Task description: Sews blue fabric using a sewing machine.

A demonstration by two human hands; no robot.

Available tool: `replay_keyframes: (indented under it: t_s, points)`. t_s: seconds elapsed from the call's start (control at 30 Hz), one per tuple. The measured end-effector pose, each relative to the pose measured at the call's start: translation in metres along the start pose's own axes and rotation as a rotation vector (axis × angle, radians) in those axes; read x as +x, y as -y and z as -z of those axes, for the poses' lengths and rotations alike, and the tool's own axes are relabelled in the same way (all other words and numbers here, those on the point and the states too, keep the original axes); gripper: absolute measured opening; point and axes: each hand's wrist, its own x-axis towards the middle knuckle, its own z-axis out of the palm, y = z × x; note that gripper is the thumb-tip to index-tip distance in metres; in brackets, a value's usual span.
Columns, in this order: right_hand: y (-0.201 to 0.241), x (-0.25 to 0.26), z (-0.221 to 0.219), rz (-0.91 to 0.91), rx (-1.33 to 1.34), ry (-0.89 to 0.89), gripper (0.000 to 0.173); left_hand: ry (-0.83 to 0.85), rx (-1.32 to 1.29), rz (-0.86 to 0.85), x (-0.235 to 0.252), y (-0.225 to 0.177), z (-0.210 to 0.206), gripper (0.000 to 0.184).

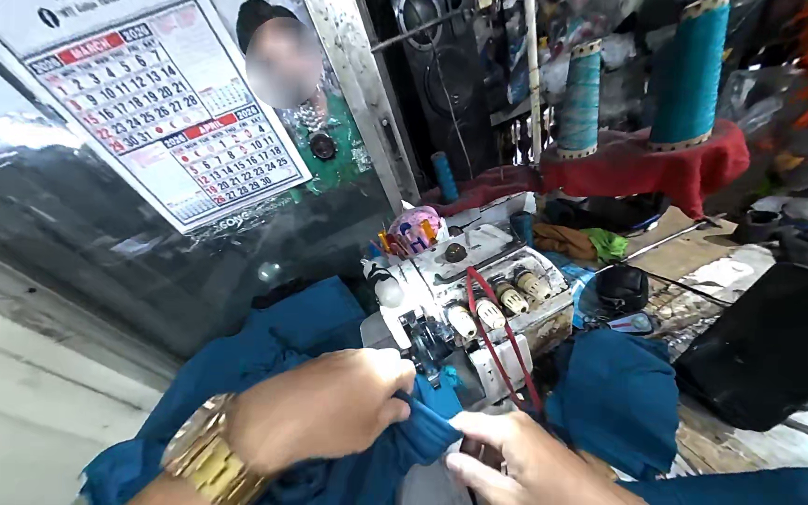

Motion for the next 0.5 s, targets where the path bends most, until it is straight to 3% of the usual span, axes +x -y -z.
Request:
replay_keyframes:
  t_s: [0.17, 0.5]
  points:
    - [0.005, 0.019, 0.023, -0.063, 0.362, 0.219, 0.024, 0.02, 0.032, -0.017, -0.009, -0.03, 0.016, 0.026]
    - [0.003, 0.024, 0.031, -0.111, 0.45, 0.291, 0.023, -0.149, -0.014, -0.056, 0.006, 0.001, -0.004, 0.036]
